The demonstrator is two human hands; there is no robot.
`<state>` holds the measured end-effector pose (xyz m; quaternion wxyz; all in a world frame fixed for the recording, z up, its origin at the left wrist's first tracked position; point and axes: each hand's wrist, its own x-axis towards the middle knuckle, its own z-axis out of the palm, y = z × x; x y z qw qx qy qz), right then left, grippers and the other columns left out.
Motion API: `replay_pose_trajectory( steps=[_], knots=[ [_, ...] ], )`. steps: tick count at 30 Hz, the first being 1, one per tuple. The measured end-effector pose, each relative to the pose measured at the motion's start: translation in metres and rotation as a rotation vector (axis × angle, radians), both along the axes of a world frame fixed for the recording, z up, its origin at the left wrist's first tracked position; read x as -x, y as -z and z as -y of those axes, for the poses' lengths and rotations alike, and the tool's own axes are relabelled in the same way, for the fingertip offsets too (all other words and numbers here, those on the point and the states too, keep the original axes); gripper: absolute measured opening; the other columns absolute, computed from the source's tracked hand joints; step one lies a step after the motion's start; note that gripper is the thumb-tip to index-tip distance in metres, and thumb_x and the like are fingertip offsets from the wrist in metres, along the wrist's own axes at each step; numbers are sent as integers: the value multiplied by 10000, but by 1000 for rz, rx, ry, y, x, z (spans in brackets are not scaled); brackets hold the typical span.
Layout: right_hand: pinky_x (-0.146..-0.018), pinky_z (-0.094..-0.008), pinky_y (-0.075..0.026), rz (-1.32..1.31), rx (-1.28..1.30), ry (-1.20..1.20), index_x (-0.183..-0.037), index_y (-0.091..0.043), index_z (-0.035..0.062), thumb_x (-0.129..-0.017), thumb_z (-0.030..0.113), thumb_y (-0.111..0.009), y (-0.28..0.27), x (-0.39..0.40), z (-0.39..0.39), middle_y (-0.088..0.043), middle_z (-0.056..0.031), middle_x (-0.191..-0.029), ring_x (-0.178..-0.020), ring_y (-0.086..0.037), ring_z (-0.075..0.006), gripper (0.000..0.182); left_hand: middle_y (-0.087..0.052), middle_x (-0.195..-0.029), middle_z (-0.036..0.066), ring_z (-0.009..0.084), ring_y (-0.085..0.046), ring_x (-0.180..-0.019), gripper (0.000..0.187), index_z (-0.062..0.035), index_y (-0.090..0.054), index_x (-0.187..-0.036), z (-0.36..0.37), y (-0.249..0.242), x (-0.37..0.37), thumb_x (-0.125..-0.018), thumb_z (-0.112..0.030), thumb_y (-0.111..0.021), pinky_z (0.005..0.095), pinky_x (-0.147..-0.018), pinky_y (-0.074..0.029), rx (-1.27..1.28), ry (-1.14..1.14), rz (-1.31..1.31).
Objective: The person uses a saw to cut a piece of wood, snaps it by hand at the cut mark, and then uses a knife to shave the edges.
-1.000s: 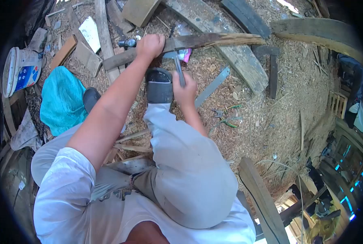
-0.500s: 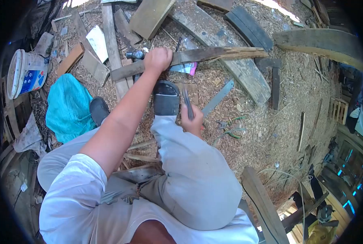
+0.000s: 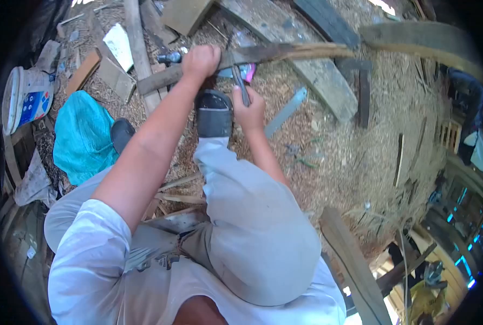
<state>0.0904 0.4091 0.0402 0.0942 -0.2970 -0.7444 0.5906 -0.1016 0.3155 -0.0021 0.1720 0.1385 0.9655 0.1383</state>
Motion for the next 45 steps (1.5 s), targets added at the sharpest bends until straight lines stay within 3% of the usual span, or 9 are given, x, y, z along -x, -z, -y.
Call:
replay_pose_trajectory(
  steps=[4, 11, 17, 23, 27, 31, 36, 42, 45],
  knots=[
    [-500, -299, -361, -2, 49, 64, -785, -652, -5, -977, 188, -688, 10, -73, 20, -516, 27, -590, -551, -463, -60, 274, -737, -999, 273, 435, -726, -962, 578, -31, -790, -953, -5, -5, 0, -1006, -430, -375, 533, -898, -569, -13, 30, 20],
    [-508, -322, -349, 21, 17, 31, -762, -628, 12, -976, 199, -690, 6, -1, 1, -477, -18, -575, -559, -427, -78, 290, -751, -1017, 239, 417, -736, -954, 573, -42, -801, -961, -2, -9, -6, -994, -424, -376, 520, -876, -581, 35, 17, 36],
    [-525, -320, -357, 55, 88, 72, -791, -656, 7, -992, 233, -673, 2, -73, 22, -502, -16, -600, -577, -464, -85, 303, -739, -985, 268, 460, -722, -944, 589, -15, -791, -939, -4, -7, 0, -999, -425, -372, 535, -886, -569, 3, 20, 20],
    [-543, -278, -369, -44, -102, -15, -856, -712, 1, -997, 181, -665, 22, -23, 1, -563, 9, -638, -616, -495, -61, 233, -756, -1009, 230, 419, -736, -949, 589, -41, -799, -911, -3, -13, -4, -989, -435, -369, 520, -881, -583, -11, 34, 15],
    [-529, -283, -380, 5, 57, 73, -853, -713, -2, -1001, 187, -669, -1, -91, 24, -555, 14, -610, -592, -490, -65, 244, -732, -1012, 278, 438, -723, -958, 559, -16, -786, -926, -6, -9, -1, -996, -405, -391, 536, -879, -571, 17, 21, 17],
    [-522, -308, -396, 11, -24, -17, -821, -693, -11, -960, 156, -706, 24, -11, -2, -541, -7, -592, -574, -487, -75, 218, -733, -984, 280, 447, -723, -947, 559, -18, -785, -922, -4, -9, -3, -997, -409, -393, 542, -883, -567, -23, 28, 19],
    [-521, -322, -388, -42, -11, 81, -754, -633, 0, -955, 165, -712, 29, -84, 24, -520, -12, -591, -570, -478, -83, 272, -737, -983, 269, 453, -720, -945, 556, -17, -785, -915, -4, 3, -1, -1000, -407, -398, 540, -897, -563, -13, 25, -29],
    [-521, -320, -378, -8, 62, 15, -777, -643, -1, -963, 169, -703, 5, -2, 0, -520, -5, -595, -577, -476, -75, 258, -736, -975, 272, 457, -720, -927, 569, -7, -783, -884, -4, -2, -2, -999, -409, -398, 544, -893, -563, -26, 6, -22],
    [-522, -320, -379, -105, -37, 105, -788, -653, 1, -961, 181, -709, 25, -39, 15, -514, -4, -590, -576, -469, -74, 256, -736, -971, 272, 458, -721, -922, 582, 0, -781, -883, -4, -3, -5, -1004, -409, -385, 548, -885, -564, -62, 37, -51]
  ],
)
